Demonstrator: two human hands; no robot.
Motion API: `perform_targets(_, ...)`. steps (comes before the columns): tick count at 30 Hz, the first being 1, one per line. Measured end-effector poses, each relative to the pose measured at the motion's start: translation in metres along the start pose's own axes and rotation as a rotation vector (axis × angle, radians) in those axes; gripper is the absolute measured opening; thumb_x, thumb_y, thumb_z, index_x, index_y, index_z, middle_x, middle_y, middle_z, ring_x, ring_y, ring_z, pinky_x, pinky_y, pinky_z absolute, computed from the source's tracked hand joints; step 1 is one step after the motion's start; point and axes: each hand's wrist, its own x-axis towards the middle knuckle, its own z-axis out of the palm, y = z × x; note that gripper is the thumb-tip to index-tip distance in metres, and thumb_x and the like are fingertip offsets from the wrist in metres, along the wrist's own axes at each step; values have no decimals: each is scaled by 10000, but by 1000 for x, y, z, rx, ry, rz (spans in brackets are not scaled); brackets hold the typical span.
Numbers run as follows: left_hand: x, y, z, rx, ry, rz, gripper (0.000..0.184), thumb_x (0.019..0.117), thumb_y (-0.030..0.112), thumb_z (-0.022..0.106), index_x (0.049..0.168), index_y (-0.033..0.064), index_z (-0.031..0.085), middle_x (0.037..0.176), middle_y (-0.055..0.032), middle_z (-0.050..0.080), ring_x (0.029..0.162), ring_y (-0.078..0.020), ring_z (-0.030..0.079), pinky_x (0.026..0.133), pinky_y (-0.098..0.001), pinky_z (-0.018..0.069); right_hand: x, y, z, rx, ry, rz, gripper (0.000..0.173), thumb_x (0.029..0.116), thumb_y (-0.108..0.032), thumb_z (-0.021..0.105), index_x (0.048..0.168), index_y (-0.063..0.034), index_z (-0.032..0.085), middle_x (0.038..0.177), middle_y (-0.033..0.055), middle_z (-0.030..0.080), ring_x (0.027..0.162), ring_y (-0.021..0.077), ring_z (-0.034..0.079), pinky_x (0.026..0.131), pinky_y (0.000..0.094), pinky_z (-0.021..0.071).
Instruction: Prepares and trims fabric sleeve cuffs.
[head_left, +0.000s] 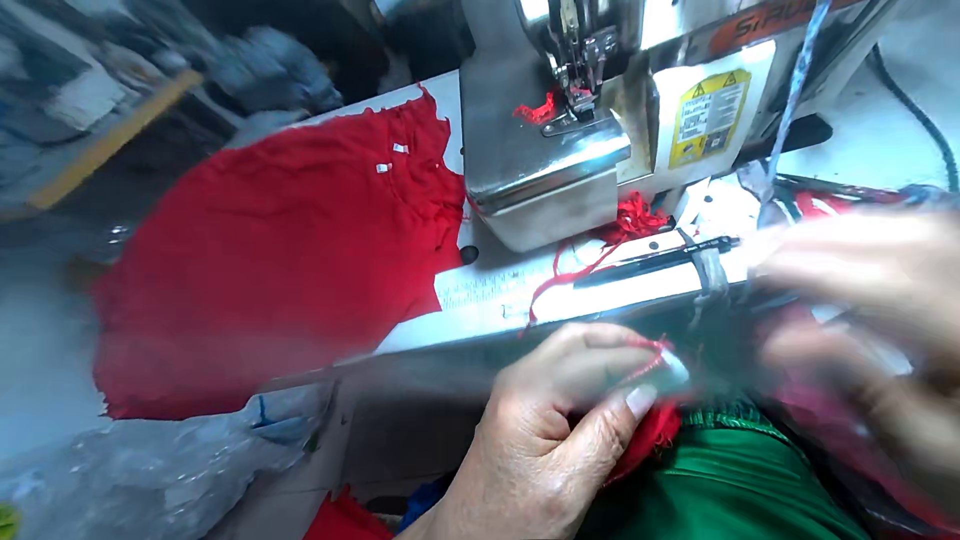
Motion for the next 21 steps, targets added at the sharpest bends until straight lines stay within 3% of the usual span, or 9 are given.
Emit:
perform_targets(2, 2, 2, 1, 20, 10, 23, 171, 1008, 133, 603, 1024, 62, 757, 1105, 4, 690, 996, -2, 651, 847, -151, 561, -8, -11, 22, 147, -3, -78, 408, 1036, -450, 562, 1112, -81, 719, 1147, 68, 717, 1168, 113, 625, 1009, 246, 475)
perform_targets(5, 2, 11, 3, 118, 42, 24, 173, 988, 136, 608, 985, 66, 767, 1089, 15, 716, 1028, 3, 657, 877, -147, 551, -15, -17, 34, 208, 12, -59, 247, 1042, -287, 589, 1020, -68, 701, 947, 26, 734, 962, 41, 679, 873, 154, 527)
perform_targets(7, 1, 15, 4, 158, 55, 15, 165, 978, 124, 618, 975, 59, 771, 1095, 14, 728, 1056, 1, 658, 904, -152, 546, -16, -17, 32, 208, -2, -46, 211, 1044, -237, 576, 974, -81, 699, 838, 1, 715, 834, 16, 668, 772, 130, 522)
perform_targets(11, 0, 16, 3, 252, 75, 40, 149, 959, 116, 633, 954, 48, 766, 1073, 9, 721, 1026, 19, 657, 878, -127, 542, -17, -14, 19, 233, -73, -29, 225, 1045, -257, 578, 922, -111, 696, 762, -14, 676, 747, 15, 624, 681, 139, 484)
perform_targets(13, 1, 14, 3, 271, 71, 53, 140, 949, 116, 645, 962, 50, 768, 1068, 8, 714, 994, 30, 655, 846, -115, 545, -15, -14, 10, 339, -153, -2, 239, 1041, -262, 594, 910, -106, 719, 782, -14, 683, 769, 7, 626, 685, 137, 481)
perform_targets(15, 0, 10, 2, 273, 48, 91, 142, 961, 134, 649, 974, 51, 763, 1092, -7, 716, 990, 28, 655, 842, -116, 543, -11, -15, 5, 459, -215, 31, 202, 1021, -260, 628, 918, -118, 730, 887, -31, 685, 883, -26, 631, 753, 100, 495)
perform_targets(18, -1, 2, 1, 250, 2, 127, 152, 979, 167, 649, 967, 73, 767, 1072, -14, 683, 913, 37, 637, 776, -96, 540, -8, -18, 6, 596, -186, 21, 161, 996, -228, 673, 912, -99, 720, 985, -29, 679, 992, -29, 620, 830, 92, 503)
perform_targets(21, 0, 0, -3, 199, -43, 88, 157, 981, 188, 645, 945, 84, 757, 981, 20, 649, 877, 51, 607, 754, -81, 516, -8, -20, 16, 769, -177, -4, 143, 1000, -175, 661, 921, -56, 680, 1013, -3, 693, 999, -10, 639, 843, 106, 528)
